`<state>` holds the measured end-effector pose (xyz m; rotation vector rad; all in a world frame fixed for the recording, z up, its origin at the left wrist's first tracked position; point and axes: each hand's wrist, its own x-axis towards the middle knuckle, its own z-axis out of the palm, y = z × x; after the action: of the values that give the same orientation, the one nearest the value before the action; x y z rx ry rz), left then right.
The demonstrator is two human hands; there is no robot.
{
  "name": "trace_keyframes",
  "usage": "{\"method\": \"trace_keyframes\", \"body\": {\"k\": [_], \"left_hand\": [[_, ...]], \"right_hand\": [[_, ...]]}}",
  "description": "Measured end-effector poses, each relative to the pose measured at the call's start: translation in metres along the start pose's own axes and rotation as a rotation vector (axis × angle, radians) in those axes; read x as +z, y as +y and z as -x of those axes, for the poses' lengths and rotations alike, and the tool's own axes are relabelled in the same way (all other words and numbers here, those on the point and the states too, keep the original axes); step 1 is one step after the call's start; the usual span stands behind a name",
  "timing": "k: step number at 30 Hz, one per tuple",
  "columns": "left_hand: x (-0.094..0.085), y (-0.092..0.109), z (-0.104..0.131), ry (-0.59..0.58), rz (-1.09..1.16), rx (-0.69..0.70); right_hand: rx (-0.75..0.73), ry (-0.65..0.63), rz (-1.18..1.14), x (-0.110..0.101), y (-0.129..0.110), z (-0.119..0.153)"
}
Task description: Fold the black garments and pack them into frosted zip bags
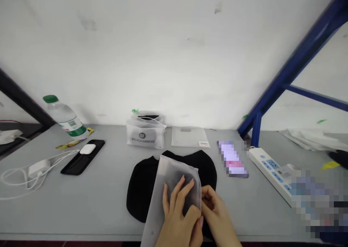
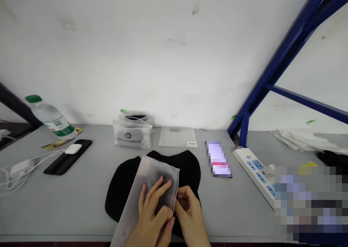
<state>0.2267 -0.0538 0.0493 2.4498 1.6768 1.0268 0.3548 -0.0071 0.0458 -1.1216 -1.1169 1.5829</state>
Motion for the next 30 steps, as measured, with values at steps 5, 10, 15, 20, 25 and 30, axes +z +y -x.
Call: {"method": "trace_keyframes", "body": {"k": [5,10,15,20,25,30], "left_hand": [[-0.034,-0.021,0.009,0.118,0.116,-0.238],[-0.063,-0.048,0.002,0.003,0.733,-0.837],[-0.052,-0.04,-0.002,-0.229,1.31,-0.957],[-0.039,-0.03,0.008,-0.139,1.455,-1.145],[-0.035,-0.031,0.013,0.118,1.53,-1.267],[-0.031,-0.038,0.02,0.302,1.55,-1.252]], "right_hand": [[0.125,0.001,-0.07,-0.009,-0.008,0.0],[0.092,-0.072,-0.059,-0.005,-0.024,0.007],[0.001,-0.14,0.058,0.01,-0.033,0.011],[0.034,-0.187,0.195,0.0,-0.031,0.01],[-0.189,0.11,0.388,-0.017,-0.034,0.006],[-0.064,-0.284,0.528,0.005,-0.045,-0.004]]}}
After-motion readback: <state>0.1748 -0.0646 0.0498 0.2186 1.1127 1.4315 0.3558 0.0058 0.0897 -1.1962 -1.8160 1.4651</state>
